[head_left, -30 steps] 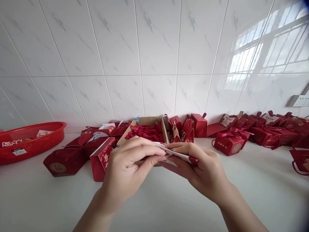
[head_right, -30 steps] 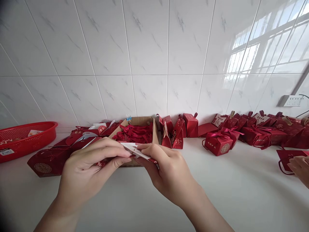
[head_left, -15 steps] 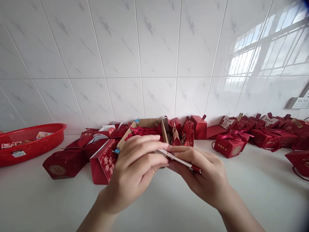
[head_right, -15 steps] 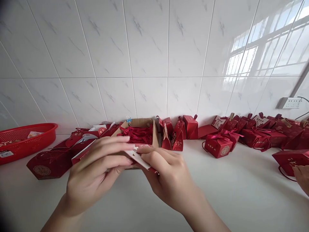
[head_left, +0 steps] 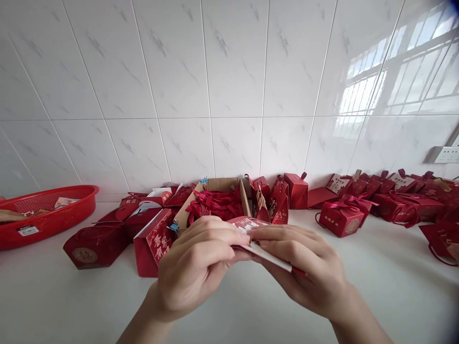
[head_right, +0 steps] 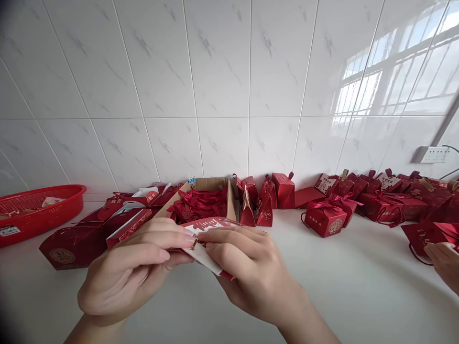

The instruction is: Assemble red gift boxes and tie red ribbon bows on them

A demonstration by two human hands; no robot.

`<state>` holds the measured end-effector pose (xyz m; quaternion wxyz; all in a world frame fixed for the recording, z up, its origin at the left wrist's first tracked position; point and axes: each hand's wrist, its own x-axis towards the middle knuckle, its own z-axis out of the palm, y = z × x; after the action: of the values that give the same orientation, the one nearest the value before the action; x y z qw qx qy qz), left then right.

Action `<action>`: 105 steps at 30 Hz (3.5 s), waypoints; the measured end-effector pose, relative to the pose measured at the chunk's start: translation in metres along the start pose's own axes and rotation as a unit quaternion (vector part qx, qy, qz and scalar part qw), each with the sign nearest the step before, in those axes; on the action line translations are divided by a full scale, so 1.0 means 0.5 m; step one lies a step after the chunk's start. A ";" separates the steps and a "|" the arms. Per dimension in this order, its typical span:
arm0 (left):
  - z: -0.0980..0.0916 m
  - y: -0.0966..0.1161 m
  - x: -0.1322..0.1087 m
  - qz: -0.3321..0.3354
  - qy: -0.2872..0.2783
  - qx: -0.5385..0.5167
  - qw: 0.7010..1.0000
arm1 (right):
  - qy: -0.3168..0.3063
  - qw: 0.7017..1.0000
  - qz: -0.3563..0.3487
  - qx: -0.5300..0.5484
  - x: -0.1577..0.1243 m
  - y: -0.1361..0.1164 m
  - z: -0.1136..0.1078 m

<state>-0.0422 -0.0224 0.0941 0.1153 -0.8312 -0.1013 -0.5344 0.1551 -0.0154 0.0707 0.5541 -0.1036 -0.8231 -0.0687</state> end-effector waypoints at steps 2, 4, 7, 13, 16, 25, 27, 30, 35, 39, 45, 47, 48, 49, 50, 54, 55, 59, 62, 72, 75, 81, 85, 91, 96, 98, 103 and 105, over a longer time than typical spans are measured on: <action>0.004 -0.001 -0.009 -0.050 0.008 -0.035 0.998 | -0.001 0.999 0.028 0.030 0.002 0.001 0.003; 0.006 0.000 -0.016 -0.124 0.010 -0.058 0.991 | -0.006 0.995 0.065 0.073 0.004 0.002 0.005; 0.007 0.006 -0.015 -0.256 0.018 -0.062 0.965 | 0.001 0.989 0.107 0.107 0.004 0.003 0.008; -0.004 0.024 0.011 -0.457 -0.035 -0.175 0.871 | 0.017 0.994 0.087 0.067 -0.003 0.006 0.013; -0.011 0.024 0.017 -0.497 -0.071 -0.217 0.837 | -0.002 0.997 0.049 0.063 -0.003 0.006 0.009; -0.032 -0.004 0.004 -0.463 -0.065 -0.121 0.876 | 0.001 0.998 -0.027 0.052 0.008 -0.004 -0.023; -0.039 -0.005 0.004 -0.472 -0.016 -0.027 0.881 | 0.010 0.999 -0.033 0.034 0.009 -0.005 -0.029; -0.048 -0.001 0.005 -0.510 -0.064 0.012 0.858 | 0.018 0.999 -0.040 0.009 0.011 -0.003 -0.034; -0.046 0.010 0.011 -0.516 -0.121 -0.048 0.847 | 0.011 0.999 -0.038 -0.007 0.010 0.000 -0.033; -0.037 0.015 0.014 -0.503 -0.074 -0.071 0.858 | -0.008 1.000 -0.020 -0.018 0.005 0.002 -0.027; -0.022 0.026 0.007 -0.424 -0.084 -0.039 0.901 | -0.037 0.999 -0.014 -0.017 0.001 0.002 -0.015; -0.017 0.030 0.005 -0.405 -0.100 -0.047 0.907 | -0.038 0.999 -0.011 -0.013 0.002 0.001 -0.013; -0.015 0.032 0.004 -0.400 -0.110 -0.053 0.909 | -0.038 0.999 -0.009 -0.008 0.003 0.001 -0.013; -0.014 0.034 0.004 -0.396 -0.121 -0.059 0.908 | -0.038 0.999 -0.008 0.000 0.004 0.000 -0.014; -0.013 0.035 0.005 -0.393 -0.131 -0.066 0.908 | -0.038 0.999 -0.008 0.010 0.005 -0.001 -0.015; -0.017 0.039 0.008 -0.383 -0.147 -0.104 0.906 | -0.032 0.998 -0.013 0.048 0.012 -0.006 -0.018; -0.019 0.040 0.008 -0.380 -0.149 -0.118 0.905 | -0.031 0.998 -0.013 0.050 0.013 -0.008 -0.018; -0.023 0.047 0.007 -0.376 -0.158 -0.154 0.900 | -0.020 0.998 -0.011 0.051 0.017 -0.014 -0.019; -0.024 0.051 0.006 -0.378 -0.167 -0.150 0.898 | -0.021 0.998 -0.011 0.054 0.017 -0.016 -0.019; -0.024 0.054 0.008 -0.367 -0.177 -0.125 0.905 | -0.026 0.998 -0.015 0.046 0.021 -0.016 -0.021; -0.025 0.054 0.006 -0.369 -0.178 -0.122 0.904 | -0.026 0.998 -0.014 0.049 0.021 -0.016 -0.022; -0.023 0.054 0.006 -0.365 -0.176 -0.122 0.906 | -0.030 0.998 -0.007 0.052 0.020 -0.015 -0.021; -0.023 0.054 0.008 -0.356 -0.166 -0.129 0.911 | -0.024 0.998 -0.008 0.057 0.018 -0.014 -0.022; -0.022 0.054 0.011 -0.358 -0.177 -0.114 0.910 | -0.028 0.998 -0.013 0.063 0.017 -0.015 -0.022; -0.023 0.055 0.011 -0.378 -0.193 -0.117 0.898 | -0.033 0.998 -0.007 0.052 0.016 -0.015 -0.021; -0.023 0.053 0.011 -0.380 -0.198 -0.121 0.896 | -0.035 0.998 -0.006 0.057 0.014 -0.014 -0.020; -0.022 0.053 0.012 -0.382 -0.209 -0.136 0.890 | -0.037 0.997 -0.002 0.075 0.008 -0.013 -0.020; -0.022 0.054 0.014 -0.385 -0.199 -0.149 0.889 | -0.032 0.996 0.008 0.082 0.006 -0.014 -0.021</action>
<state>-0.0410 -0.0513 0.1027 -0.2475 -0.8231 -0.3537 -0.3690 0.1616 -0.0243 0.0775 0.5347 -0.0668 -0.8424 0.0069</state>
